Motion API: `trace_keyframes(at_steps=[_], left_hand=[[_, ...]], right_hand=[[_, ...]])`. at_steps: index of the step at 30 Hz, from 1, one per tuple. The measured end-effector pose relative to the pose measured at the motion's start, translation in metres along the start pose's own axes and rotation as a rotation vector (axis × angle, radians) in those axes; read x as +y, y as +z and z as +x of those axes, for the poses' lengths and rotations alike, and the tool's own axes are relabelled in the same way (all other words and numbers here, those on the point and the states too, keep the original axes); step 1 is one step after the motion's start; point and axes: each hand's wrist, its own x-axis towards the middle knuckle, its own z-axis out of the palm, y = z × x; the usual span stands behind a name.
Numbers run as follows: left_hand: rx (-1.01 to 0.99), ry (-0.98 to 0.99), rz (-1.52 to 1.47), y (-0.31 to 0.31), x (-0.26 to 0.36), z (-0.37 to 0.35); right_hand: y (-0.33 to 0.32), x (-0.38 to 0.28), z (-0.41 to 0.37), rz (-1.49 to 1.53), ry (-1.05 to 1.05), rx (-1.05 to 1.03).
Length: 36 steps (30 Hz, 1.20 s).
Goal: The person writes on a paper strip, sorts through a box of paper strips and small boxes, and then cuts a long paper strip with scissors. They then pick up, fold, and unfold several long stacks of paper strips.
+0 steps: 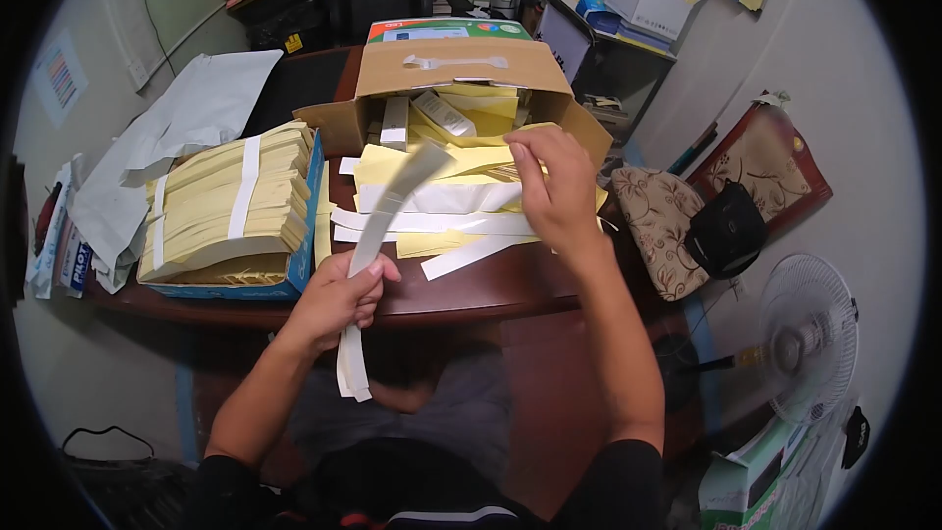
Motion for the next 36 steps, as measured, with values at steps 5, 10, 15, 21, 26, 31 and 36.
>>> trace_keyframes(at_steps=[5, 10, 15, 21, 26, 31, 36], left_hand=[[0.014, -0.009, -0.429, -0.009, -0.016, -0.004], [-0.066, 0.065, -0.544, -0.027, -0.025, 0.0], [-0.084, 0.109, -0.61, -0.026, -0.029, 0.001], [0.043, 0.12, -0.631, -0.02, -0.03, 0.008], [0.047, 0.112, -0.59, -0.024, -0.034, 0.011], [0.139, 0.065, -0.551, -0.011, -0.024, 0.01], [0.148, 0.034, -0.474, -0.007, -0.022, 0.013]], right_hand=[[0.034, 0.03, 0.026, -0.434, -0.087, -0.396], [0.045, 0.04, 0.045, -0.498, -0.183, -0.441], [0.043, 0.002, 0.007, -0.487, -0.402, -0.318], [0.047, -0.031, -0.037, -0.252, -0.279, -0.464], [0.039, 0.015, 0.007, -0.293, -0.099, -0.178], [0.029, 0.028, 0.036, -0.447, 0.31, -0.524], [0.029, 0.041, 0.03, -0.439, 0.166, -0.365]])
